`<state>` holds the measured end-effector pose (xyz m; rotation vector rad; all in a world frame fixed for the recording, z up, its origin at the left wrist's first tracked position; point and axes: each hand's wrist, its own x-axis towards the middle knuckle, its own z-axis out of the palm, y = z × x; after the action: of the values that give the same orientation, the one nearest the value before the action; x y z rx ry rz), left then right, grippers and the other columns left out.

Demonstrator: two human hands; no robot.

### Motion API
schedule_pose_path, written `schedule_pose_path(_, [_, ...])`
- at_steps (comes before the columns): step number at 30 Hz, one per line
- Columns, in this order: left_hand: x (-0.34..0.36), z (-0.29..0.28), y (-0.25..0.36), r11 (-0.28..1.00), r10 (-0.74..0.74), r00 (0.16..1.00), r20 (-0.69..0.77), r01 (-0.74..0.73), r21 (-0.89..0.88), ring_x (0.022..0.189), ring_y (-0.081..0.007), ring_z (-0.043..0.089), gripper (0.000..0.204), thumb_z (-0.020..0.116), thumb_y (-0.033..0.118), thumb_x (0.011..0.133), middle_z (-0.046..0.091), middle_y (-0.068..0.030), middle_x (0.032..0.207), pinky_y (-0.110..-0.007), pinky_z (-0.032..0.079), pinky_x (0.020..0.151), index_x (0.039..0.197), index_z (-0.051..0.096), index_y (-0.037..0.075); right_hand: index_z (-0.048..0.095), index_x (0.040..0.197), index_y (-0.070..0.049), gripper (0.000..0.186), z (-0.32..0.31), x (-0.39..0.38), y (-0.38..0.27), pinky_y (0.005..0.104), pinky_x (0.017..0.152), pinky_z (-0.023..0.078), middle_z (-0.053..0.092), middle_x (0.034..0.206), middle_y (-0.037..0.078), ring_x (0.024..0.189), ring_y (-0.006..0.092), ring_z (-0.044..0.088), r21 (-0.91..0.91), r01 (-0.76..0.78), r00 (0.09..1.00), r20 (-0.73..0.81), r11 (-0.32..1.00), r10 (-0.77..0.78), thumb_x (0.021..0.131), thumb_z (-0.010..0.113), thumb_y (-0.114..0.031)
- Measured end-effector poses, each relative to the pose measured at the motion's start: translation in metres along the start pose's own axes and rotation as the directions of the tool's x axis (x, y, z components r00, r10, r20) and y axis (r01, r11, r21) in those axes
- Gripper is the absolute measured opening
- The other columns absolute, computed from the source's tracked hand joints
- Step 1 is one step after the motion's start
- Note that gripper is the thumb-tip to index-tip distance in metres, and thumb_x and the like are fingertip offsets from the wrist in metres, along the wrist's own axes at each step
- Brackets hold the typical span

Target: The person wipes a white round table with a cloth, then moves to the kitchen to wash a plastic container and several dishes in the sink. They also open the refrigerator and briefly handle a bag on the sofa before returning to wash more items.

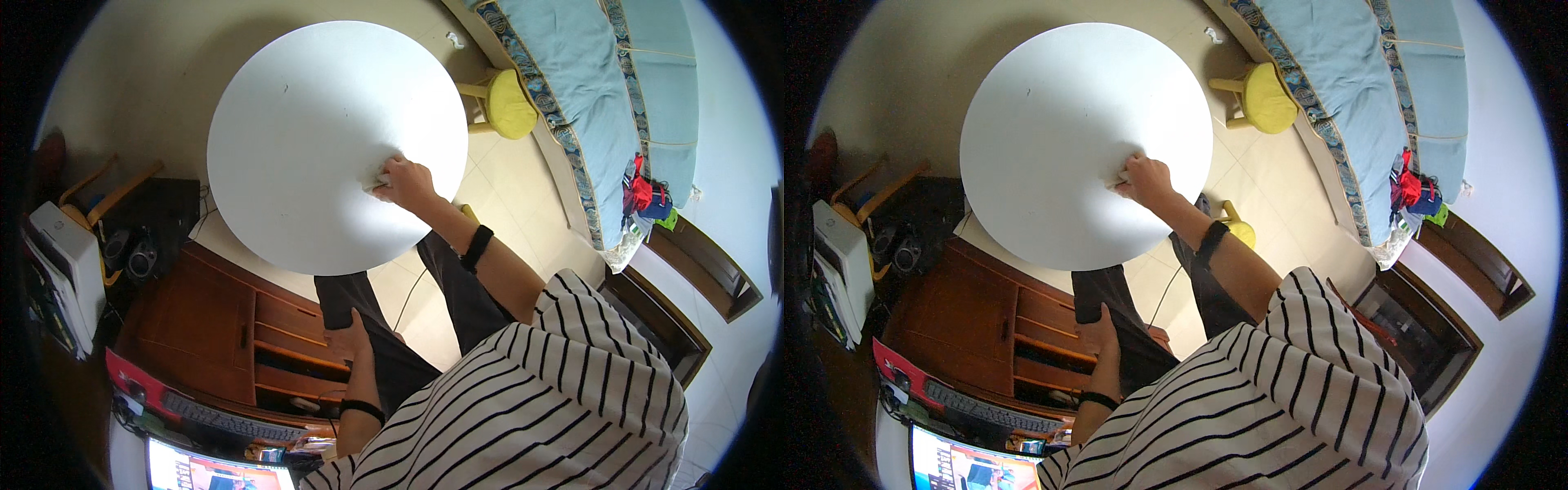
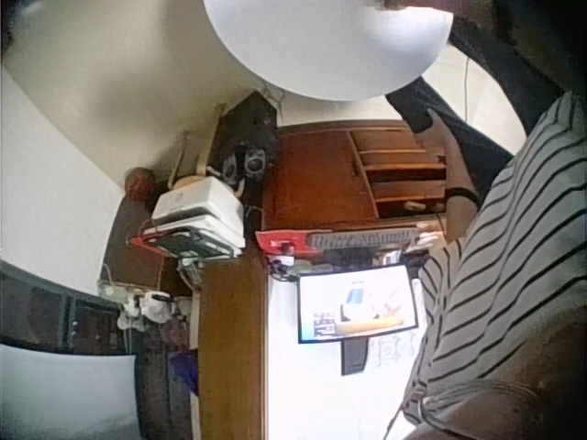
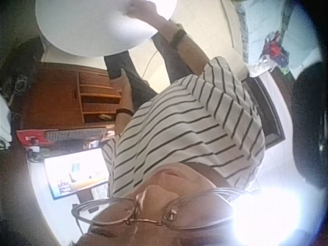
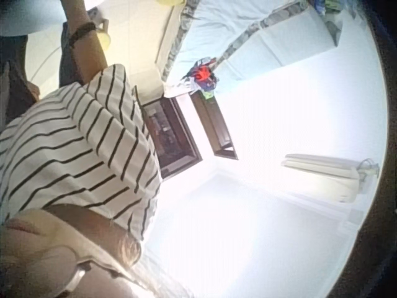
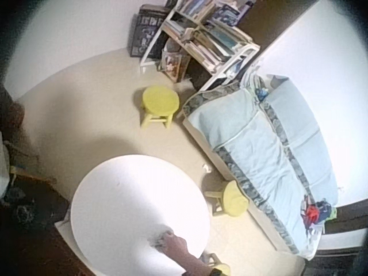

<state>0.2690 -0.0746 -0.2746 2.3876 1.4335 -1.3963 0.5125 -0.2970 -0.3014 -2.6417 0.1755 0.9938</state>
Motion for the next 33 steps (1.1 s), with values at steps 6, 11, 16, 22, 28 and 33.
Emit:
schedule_pose_path(6, [0.006, 0.002, -0.002, 0.999, -0.029, 0.999, -0.022, 0.029, 0.026, 0.099, -0.0321, 0.053, 0.087, 0.064, 0.062, 0.065, 0.052, -0.0193, 0.105, -0.042, 0.047, 0.082, 0.115, 0.043, -0.006, 0.064, 0.087, -0.002, 0.039, -0.006, 0.004, -0.016, 0.0353, 0.072, 0.05, 0.063, 0.092, 0.011, 0.082, 0.0273, 0.063, -0.014, 0.001, 1.0, 0.018, 1.0, -0.001, 0.066, 0.076, -0.034])
schedule_pose_path(11, [0.008, -0.002, -0.002, 1.0, -0.03, 1.0, 0.005, 0.03, 0.007, 0.099, -0.0317, 0.053, 0.087, 0.064, 0.063, 0.065, 0.051, -0.0196, 0.108, -0.041, 0.047, 0.083, 0.115, 0.043, -0.006, 0.065, 0.084, -0.002, 0.038, -0.004, 0.009, -0.014, 0.0357, 0.073, 0.05, 0.064, 0.091, 0.011, 0.083, 0.0272, 0.063, -0.055, -0.041, 0.998, 0.04, 0.998, 0.043, 0.065, 0.077, -0.033])
schedule_pose_path(16, [0.005, -0.004, 0.001, 1.0, 0.001, 1.0, -0.024, 0.0, 0.031, 0.1, -0.0313, 0.053, 0.087, 0.065, 0.061, 0.066, 0.05, -0.0204, 0.109, -0.041, 0.047, 0.083, 0.116, 0.042, -0.006, 0.065, 0.079, -0.001, 0.038, -0.008, 0.009, -0.019, 0.0351, 0.072, 0.051, 0.065, 0.085, 0.013, 0.079, 0.028, 0.064, -0.122, -0.036, 0.999, 0.014, 0.992, 0.038, 0.063, 0.077, -0.033])
schedule_pose_path(22, [0.006, -0.005, -0.002, 0.999, 0.004, 1.0, -0.004, -0.004, -0.053, 0.104, -0.0321, 0.051, 0.088, 0.065, 0.06, 0.066, 0.05, -0.0213, 0.111, -0.041, 0.045, 0.087, 0.117, 0.041, -0.007, 0.065, 0.078, 0.0, 0.032, -0.007, 0.019, -0.02, 0.0363, 0.071, 0.051, 0.064, 0.075, 0.013, 0.076, 0.0289, 0.063, -0.15, -0.065, 0.988, 0.128, 0.986, 0.085, 0.066, 0.073, -0.028])
schedule_pose_path(28, [0.005, -0.008, 0.002, 1.0, 0.008, 0.999, -0.034, -0.008, -0.011, 0.105, -0.0319, 0.051, 0.089, 0.065, 0.06, 0.066, 0.05, -0.0215, 0.112, -0.041, 0.044, 0.088, 0.118, 0.041, -0.008, 0.061, 0.09, -0.004, 0.023, -0.01, 0.015, 0.011, 0.0364, 0.074, 0.049, 0.06, 0.093, 0.011, 0.085, 0.0275, 0.061, -0.047, 0.23, 0.966, 0.132, 0.972, -0.222, 0.071, 0.066, -0.017])
schedule_pose_path(33, [0.0, -0.012, 0.003, 0.999, -0.035, 0.999, 0.026, 0.036, -0.018, 0.102, -0.0319, 0.052, 0.088, 0.064, 0.06, 0.066, 0.05, -0.0209, 0.111, -0.04, 0.045, 0.087, 0.117, 0.041, -0.008, 0.057, 0.096, -0.009, 0.024, -0.058, 0.036, 0.071, 0.0389, 0.066, 0.05, 0.054, 0.095, 0.012, 0.077, 0.0293, 0.059, 0.071, 0.128, 0.845, -0.531, 0.989, -0.072, 0.073, 0.063, -0.009])
